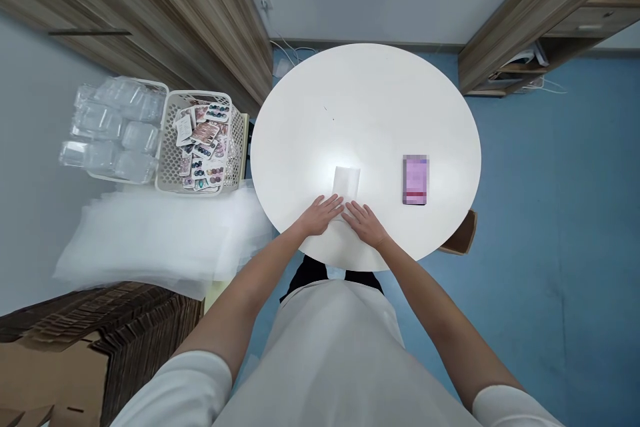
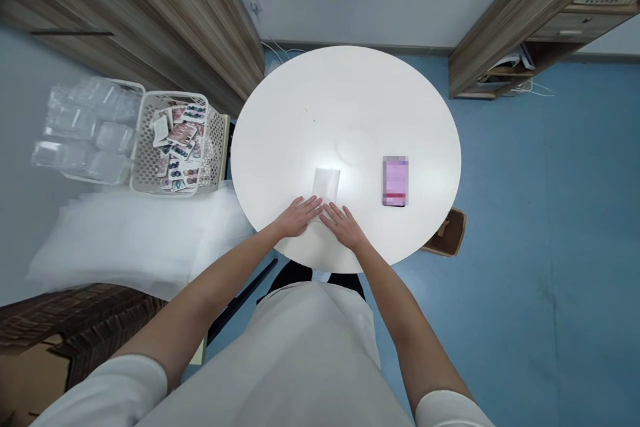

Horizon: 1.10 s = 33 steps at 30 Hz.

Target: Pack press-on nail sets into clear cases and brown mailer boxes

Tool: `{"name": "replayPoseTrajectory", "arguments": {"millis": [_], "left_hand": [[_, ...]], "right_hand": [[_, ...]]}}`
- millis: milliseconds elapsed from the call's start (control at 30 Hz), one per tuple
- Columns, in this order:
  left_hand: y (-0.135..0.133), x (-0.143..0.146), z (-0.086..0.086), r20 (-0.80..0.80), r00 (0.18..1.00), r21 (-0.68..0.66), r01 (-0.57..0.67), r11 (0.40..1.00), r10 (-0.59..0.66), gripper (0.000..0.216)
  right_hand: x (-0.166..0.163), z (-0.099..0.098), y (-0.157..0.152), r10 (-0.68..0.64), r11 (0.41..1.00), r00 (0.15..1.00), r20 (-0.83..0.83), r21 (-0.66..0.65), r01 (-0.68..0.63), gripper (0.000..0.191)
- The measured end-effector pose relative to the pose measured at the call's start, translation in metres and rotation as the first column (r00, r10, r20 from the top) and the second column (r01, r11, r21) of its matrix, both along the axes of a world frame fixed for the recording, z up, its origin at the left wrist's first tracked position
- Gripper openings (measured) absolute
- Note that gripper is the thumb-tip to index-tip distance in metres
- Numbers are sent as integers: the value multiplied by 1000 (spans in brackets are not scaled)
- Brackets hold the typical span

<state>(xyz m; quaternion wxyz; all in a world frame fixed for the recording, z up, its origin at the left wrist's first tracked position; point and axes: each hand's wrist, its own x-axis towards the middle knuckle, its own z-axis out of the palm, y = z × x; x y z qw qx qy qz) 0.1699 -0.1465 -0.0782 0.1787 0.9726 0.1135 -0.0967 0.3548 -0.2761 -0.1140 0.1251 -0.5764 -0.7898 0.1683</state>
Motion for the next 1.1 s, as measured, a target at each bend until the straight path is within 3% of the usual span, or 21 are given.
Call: {"name": "replayPoseTrajectory", "arguments": {"millis": [200, 433, 567, 800, 967, 1100], "left_hand": [[-1, -3, -1, 13, 998, 37, -58, 998, 57, 63], [2, 2, -4, 12, 999, -13, -31, 999, 31, 66], [3, 6, -3, 43, 997, -7, -63, 998, 63, 63], [-24, 0, -4, 95, 989, 10, -113, 994, 112, 34], [-43, -6, -11, 137, 968, -73, -204, 976, 212, 33], [-40, -6, -12, 144, 966, -151, -195, 969, 216, 35]], "right_hand": [[7, 0, 17, 114, 993, 993, 8, -16, -114, 37], [4, 6, 30, 176, 984, 971, 161, -34, -173, 33], [2, 10, 30, 103, 995, 986, 133, -5, -103, 33], [-4, 22, 1, 87, 996, 989, -120, -18, -89, 32], [-14, 22, -26, -171, 980, 964, -202, -140, 144, 44], [-19, 15, -21, -170, 970, 966, -194, -208, 129, 38]]}}
